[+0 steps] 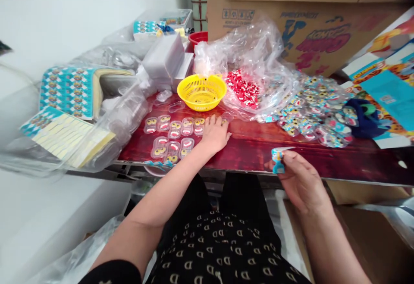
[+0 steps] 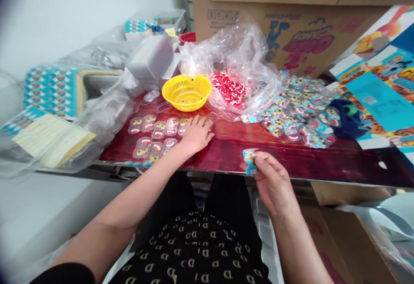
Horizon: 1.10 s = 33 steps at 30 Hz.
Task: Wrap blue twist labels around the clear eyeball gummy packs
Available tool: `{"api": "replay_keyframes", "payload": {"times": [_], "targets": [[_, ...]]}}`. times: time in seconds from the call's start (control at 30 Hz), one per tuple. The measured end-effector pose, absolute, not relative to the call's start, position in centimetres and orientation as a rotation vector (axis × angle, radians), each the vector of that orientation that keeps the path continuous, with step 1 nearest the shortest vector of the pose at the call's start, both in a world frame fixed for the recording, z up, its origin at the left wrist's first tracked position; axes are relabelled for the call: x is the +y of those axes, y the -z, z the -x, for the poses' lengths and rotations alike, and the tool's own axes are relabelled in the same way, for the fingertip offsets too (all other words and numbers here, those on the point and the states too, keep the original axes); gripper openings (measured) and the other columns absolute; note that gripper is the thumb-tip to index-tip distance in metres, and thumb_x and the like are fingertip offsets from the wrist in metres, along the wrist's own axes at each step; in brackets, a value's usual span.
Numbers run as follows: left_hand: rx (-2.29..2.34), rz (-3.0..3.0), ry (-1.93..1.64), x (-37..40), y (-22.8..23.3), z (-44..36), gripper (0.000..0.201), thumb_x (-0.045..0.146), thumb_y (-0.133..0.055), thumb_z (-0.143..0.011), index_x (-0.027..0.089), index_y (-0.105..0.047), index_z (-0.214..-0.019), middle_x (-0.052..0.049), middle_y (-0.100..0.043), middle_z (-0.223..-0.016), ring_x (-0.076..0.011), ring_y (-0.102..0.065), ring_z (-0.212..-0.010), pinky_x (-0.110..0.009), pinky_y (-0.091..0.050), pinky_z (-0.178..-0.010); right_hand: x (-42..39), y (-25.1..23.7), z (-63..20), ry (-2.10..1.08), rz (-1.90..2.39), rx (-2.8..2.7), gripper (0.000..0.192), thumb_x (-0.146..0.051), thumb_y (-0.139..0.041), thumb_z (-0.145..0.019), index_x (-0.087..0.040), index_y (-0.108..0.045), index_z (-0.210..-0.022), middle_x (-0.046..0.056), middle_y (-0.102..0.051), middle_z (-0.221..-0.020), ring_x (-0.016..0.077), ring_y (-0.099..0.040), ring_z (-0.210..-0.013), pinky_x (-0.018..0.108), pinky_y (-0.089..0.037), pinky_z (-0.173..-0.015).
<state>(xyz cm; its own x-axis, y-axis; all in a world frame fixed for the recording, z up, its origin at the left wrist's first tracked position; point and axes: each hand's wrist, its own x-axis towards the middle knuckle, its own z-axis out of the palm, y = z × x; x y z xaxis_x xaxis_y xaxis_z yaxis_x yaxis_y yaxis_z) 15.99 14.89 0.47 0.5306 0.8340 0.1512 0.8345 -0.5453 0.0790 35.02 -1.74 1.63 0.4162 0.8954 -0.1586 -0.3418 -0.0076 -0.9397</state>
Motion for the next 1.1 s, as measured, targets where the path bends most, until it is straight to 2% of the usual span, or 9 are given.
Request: {"api": "replay_keyframes", "payload": {"times": [0.1, 0.27, 0.43, 0.6, 0.8, 0.87, 0.97, 1.03, 1.1], "targets": [[-1.455, 2.746, 0.213, 16.0, -0.3, -16.0, 0.036, 0.03, -0.059, -0.096, 0.014, -0.068, -0.127, -0.02, -0.065, -0.137, -0.0392, -0.053, -0.134, -0.06, -0.037, -0.114, -2.2, -0.9, -34.8, -1.097, 1.219, -0.547, 0.024, -0.042, -0.085, -0.072, -0.024, -0.074, -0.084, 0.0, -0.071, -0.075, 0.0155, -0.067, -0.061, 0.03, -0.058, -0.067], [-1.339, 2.793, 0.181, 15.9, -0.4, -15.8, 0.031, 0.021, -0.057, -0.096, 0.015, -0.069, -0.124, -0.017, -0.068, -0.134, -0.0321, -0.06, -0.127, -0.055, -0.038, -0.115, -2.9, 0.2, -36.2, -1.106, 1.249, -0.465, 0.034, -0.046, -0.091, -0.064, -0.021, -0.075, -0.081, 0.002, -0.072, -0.072, 0.0145, -0.068, -0.061, 0.025, -0.056, -0.064], [-1.283, 2.794, 0.127, 14.2, -0.6, -16.1, 0.03, 0.021, -0.058, -0.096, 0.013, -0.069, -0.123, -0.018, -0.067, -0.135, -0.0326, -0.06, -0.127, -0.057, -0.035, -0.117, -3.0, 0.7, -37.1, -1.105, 1.226, -0.452, 0.034, -0.047, -0.092, -0.064, -0.022, -0.075, -0.082, 0.0, -0.072, -0.072, 0.0138, -0.069, -0.063, 0.023, -0.057, -0.064], [-1.192, 2.824, 0.148, 12.1, -1.0, -16.0, 0.027, 0.022, -0.061, -0.095, 0.013, -0.071, -0.119, -0.018, -0.071, -0.125, -0.0329, -0.06, -0.128, -0.061, -0.03, -0.12, -2.7, 0.8, -36.5, -1.125, 1.177, -0.455, 0.031, -0.044, -0.091, -0.068, -0.022, -0.075, -0.083, -0.001, -0.072, -0.076, 0.011, -0.067, -0.06, 0.024, -0.057, -0.066], [-1.136, 2.936, 0.199, 7.9, -0.7, -15.6, 0.028, 0.023, -0.058, -0.098, 0.015, -0.068, -0.123, -0.016, -0.066, -0.136, -0.0319, -0.06, -0.128, -0.063, -0.029, -0.12, 0.9, -0.6, -35.4, -1.173, 1.076, -0.577, 0.029, -0.038, -0.09, -0.067, -0.023, -0.07, -0.084, -0.003, -0.069, -0.074, 0.0119, -0.064, -0.063, 0.027, -0.057, -0.069], [-1.153, 2.962, 0.248, 6.6, -0.7, -15.6, 0.024, 0.024, -0.057, -0.099, 0.017, -0.069, -0.119, -0.013, -0.068, -0.135, -0.031, -0.061, -0.125, -0.062, -0.031, -0.119, 2.7, -1.0, -35.3, -1.132, 1.091, -0.663, 0.029, -0.037, -0.088, -0.066, -0.023, -0.068, -0.081, -0.005, -0.066, -0.071, 0.0114, -0.061, -0.061, 0.029, -0.056, -0.07], [-1.246, 2.961, 0.345, 5.4, -0.8, -15.8, 0.022, 0.028, -0.054, -0.101, 0.017, -0.07, -0.112, -0.011, -0.071, -0.128, -0.0295, -0.063, -0.12, -0.055, -0.039, -0.114, 4.8, -1.1, -35.2, -1.06, 1.15, -0.811, 0.025, -0.038, -0.084, -0.07, -0.023, -0.067, -0.081, -0.005, -0.064, -0.07, 0.011, -0.059, -0.062, 0.027, -0.054, -0.068], [-1.349, 2.91, 0.437, 5.3, -0.9, -16.1, 0.029, 0.034, -0.054, -0.102, 0.014, -0.067, -0.117, -0.015, -0.068, -0.131, -0.0304, -0.063, -0.12, -0.05, -0.046, -0.108, 5.5, -0.8, -35.2, -1.043, 1.176, -0.856, 0.025, -0.039, -0.082, -0.071, -0.023, -0.069, -0.085, -0.003, -0.068, -0.078, 0.0112, -0.061, -0.066, 0.027, -0.055, -0.068], [-1.442, 2.852, 0.487, 5.5, -1.0, -16.5, 0.042, 0.043, -0.058, -0.099, 0.011, -0.063, -0.125, -0.019, -0.064, -0.134, -0.033, -0.062, -0.119, -0.049, -0.049, -0.101, 5.5, -0.4, -35.3, -1.032, 1.229, -0.89, 0.031, -0.041, -0.08, -0.073, -0.025, -0.073, -0.098, -0.002, -0.071, -0.092, 0.0117, -0.063, -0.07, 0.029, -0.057, -0.07]]}}
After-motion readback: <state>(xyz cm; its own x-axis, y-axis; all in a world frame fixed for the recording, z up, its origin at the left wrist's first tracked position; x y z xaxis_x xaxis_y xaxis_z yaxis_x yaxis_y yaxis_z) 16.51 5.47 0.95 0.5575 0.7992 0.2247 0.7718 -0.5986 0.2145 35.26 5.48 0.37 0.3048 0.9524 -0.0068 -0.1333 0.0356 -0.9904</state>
